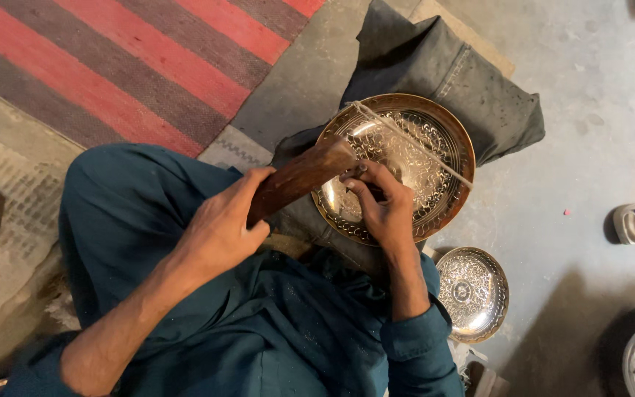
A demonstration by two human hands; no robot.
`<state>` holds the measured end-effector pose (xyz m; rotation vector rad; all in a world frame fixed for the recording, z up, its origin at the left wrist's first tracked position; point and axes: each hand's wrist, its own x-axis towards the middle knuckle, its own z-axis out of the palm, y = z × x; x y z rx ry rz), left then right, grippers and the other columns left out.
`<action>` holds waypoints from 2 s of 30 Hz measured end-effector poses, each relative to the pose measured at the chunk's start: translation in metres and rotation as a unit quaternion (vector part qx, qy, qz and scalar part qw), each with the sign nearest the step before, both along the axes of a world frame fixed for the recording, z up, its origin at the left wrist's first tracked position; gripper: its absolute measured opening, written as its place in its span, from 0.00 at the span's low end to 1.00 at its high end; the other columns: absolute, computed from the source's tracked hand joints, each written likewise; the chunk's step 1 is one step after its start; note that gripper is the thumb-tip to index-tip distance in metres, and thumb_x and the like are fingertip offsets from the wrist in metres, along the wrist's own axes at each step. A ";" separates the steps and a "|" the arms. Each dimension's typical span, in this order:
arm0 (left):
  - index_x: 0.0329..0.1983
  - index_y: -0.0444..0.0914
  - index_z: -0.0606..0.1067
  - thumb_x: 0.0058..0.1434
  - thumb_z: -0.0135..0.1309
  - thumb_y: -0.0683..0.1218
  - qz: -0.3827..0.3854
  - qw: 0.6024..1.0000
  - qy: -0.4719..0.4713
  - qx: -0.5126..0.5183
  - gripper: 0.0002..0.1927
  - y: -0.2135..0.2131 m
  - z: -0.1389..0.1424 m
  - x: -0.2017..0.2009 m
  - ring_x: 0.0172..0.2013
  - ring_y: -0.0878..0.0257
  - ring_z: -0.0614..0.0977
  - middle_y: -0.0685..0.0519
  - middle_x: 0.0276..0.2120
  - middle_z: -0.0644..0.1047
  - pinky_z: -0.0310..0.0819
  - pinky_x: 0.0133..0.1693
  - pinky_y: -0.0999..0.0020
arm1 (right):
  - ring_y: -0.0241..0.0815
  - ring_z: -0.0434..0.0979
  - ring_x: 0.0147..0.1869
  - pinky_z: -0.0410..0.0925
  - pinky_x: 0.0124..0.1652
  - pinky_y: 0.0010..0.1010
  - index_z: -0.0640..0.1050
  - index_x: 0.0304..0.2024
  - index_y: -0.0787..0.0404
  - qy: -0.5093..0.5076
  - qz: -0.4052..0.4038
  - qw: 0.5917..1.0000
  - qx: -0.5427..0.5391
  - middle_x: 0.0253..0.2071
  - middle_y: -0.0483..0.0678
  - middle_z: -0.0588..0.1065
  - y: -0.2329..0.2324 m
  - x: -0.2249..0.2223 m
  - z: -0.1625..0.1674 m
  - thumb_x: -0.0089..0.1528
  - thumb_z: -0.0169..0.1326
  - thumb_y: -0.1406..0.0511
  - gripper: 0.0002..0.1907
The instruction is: The person sits cross-legged on the floor with an engraved brass plate resting on a cloth cushion on their lap. They hold a small punch against the plate's surface and strike it with a wooden mallet, working the decorative pattern across the plate and occasionally repositioning the plate and punch.
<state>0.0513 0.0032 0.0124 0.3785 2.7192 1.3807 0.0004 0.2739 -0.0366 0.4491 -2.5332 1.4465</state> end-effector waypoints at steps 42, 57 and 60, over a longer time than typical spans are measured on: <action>0.76 0.52 0.61 0.62 0.52 0.36 0.047 0.920 0.304 -0.244 0.39 0.008 -0.027 -0.023 0.38 0.53 0.77 0.50 0.38 0.73 0.65 0.44 0.51 | 0.33 0.83 0.38 0.74 0.37 0.23 0.81 0.49 0.63 -0.010 -0.019 1.000 0.004 0.37 0.47 0.84 0.004 -0.004 -0.008 0.62 0.64 0.71 0.12; 0.75 0.49 0.61 0.60 0.52 0.37 0.050 0.933 0.286 -0.215 0.38 0.011 -0.033 -0.029 0.39 0.53 0.77 0.50 0.39 0.73 0.66 0.43 0.50 | 0.31 0.83 0.41 0.74 0.38 0.21 0.79 0.54 0.64 0.013 0.017 0.999 -0.032 0.40 0.47 0.83 0.004 -0.005 -0.007 0.64 0.61 0.72 0.15; 0.76 0.51 0.59 0.62 0.53 0.36 0.047 0.915 0.295 -0.271 0.40 0.010 -0.036 -0.030 0.38 0.54 0.77 0.51 0.39 0.73 0.66 0.43 0.52 | 0.33 0.80 0.34 0.69 0.33 0.23 0.82 0.47 0.65 -0.029 -0.024 0.999 0.022 0.35 0.48 0.84 0.004 -0.003 -0.004 0.63 0.62 0.73 0.09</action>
